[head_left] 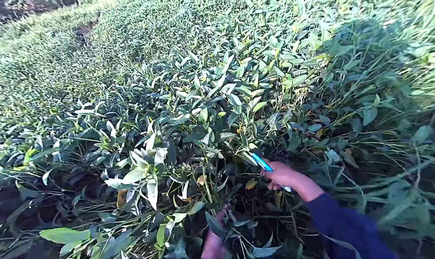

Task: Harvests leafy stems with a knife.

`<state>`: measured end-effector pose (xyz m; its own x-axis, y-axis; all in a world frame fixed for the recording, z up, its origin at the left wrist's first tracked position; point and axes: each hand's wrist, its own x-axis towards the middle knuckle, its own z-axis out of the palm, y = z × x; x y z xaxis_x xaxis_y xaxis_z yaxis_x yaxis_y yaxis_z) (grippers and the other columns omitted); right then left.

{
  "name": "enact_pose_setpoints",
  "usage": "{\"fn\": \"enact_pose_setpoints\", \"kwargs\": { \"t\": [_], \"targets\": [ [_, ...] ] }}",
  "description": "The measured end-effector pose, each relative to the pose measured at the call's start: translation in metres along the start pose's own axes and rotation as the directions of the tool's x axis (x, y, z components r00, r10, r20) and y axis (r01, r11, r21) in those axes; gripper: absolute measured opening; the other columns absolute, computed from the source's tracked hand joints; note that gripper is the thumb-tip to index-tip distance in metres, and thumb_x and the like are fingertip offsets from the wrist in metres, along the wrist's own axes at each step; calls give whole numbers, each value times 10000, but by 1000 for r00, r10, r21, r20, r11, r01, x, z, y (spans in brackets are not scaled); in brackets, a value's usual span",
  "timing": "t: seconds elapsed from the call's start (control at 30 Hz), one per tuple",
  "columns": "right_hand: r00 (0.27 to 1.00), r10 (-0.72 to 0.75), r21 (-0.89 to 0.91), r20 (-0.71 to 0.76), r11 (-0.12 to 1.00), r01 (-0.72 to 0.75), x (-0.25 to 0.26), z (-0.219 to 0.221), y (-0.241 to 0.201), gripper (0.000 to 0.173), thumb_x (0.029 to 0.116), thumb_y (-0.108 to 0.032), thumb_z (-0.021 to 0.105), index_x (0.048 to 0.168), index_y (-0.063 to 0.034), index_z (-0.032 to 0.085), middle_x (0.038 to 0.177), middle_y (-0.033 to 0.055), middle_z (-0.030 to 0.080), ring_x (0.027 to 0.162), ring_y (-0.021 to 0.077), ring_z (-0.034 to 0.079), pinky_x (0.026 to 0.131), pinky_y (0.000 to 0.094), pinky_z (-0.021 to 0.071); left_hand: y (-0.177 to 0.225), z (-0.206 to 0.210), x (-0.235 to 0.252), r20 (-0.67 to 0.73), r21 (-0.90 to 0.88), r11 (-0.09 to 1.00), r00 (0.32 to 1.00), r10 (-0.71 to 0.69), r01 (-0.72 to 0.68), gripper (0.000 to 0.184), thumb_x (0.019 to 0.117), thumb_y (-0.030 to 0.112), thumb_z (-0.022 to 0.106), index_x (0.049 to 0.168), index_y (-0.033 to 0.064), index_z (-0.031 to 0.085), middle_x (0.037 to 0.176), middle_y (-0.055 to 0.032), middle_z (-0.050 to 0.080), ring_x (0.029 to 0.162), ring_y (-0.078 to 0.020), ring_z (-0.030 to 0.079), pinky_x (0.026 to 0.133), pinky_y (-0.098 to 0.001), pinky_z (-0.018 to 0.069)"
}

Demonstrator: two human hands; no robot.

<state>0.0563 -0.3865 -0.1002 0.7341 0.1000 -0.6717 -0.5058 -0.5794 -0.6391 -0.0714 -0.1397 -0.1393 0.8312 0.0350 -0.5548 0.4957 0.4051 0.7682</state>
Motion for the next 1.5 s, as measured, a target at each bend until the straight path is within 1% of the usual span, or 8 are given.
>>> {"fn": "enact_pose_setpoints", "kwargs": {
  "t": [0.17,0.4,0.57,0.83,0.97,1.07,1.2,1.5],
  "targets": [
    [986,-152,86,60,985,147,-77,61,6,335,1072,-266,509,1309,-50,603,1094,150,689,911,249,728,834,444,619,0,35,11,-191,88,976,965,-179,198,366,1116,280,429,1303,1,572,1097,-157,676,946,-231,650,798,-423,554],
    [948,-304,-117,96,942,314,-110,60,6,401,1015,-224,632,1393,-108,570,1294,138,619,1024,263,701,875,453,612,5,-11,-10,-287,86,990,954,-83,112,327,1127,198,340,1261,-8,556,1027,-93,642,882,-128,618,778,-321,547],
    [993,-36,-446,116,891,84,-66,49,-5,502,1072,-211,500,1512,12,408,1474,275,491,1356,418,512,1117,581,418,-2,-63,-21,-164,-26,999,985,43,-48,266,1111,108,294,1151,30,545,883,18,654,798,-26,636,750,-230,565],
    [971,69,-478,229,877,50,-3,125,-9,415,1017,-146,540,1372,70,538,1347,307,587,1271,456,578,1028,652,466,19,-36,-36,31,-219,973,997,-67,72,395,1108,101,227,1084,57,619,890,-9,733,799,-54,704,711,-223,600],
    [979,-197,-211,58,956,205,-51,74,-6,437,1043,-243,547,1432,-45,525,1247,237,643,1156,381,633,1000,579,494,27,-42,-32,146,-318,948,989,24,24,401,1103,106,229,1133,44,625,1035,-58,741,946,-102,716,812,-244,601],
    [851,-427,-124,-304,904,409,-85,29,-32,334,985,-281,679,1297,-162,667,975,75,688,834,206,649,764,460,548,27,-25,-25,191,-261,965,979,69,-17,389,1099,99,278,1083,67,665,974,-30,758,900,-70,717,788,-220,595],
    [595,-718,-353,-361,696,625,-35,-18,-59,286,924,-188,719,1204,-144,750,1482,178,527,1377,382,476,1106,603,401,21,14,-25,73,-109,993,997,-26,34,290,1112,127,309,1154,53,586,907,4,702,841,-48,685,764,-236,591],
    [881,-404,-210,-245,909,359,-79,49,-12,296,1005,-211,618,1247,-52,683,1181,133,683,1061,263,668,962,462,541,8,2,-9,-19,-155,985,997,-81,77,350,1127,151,271,1114,36,601,858,-26,725,756,-70,702,660,-231,597]
  ]
}}
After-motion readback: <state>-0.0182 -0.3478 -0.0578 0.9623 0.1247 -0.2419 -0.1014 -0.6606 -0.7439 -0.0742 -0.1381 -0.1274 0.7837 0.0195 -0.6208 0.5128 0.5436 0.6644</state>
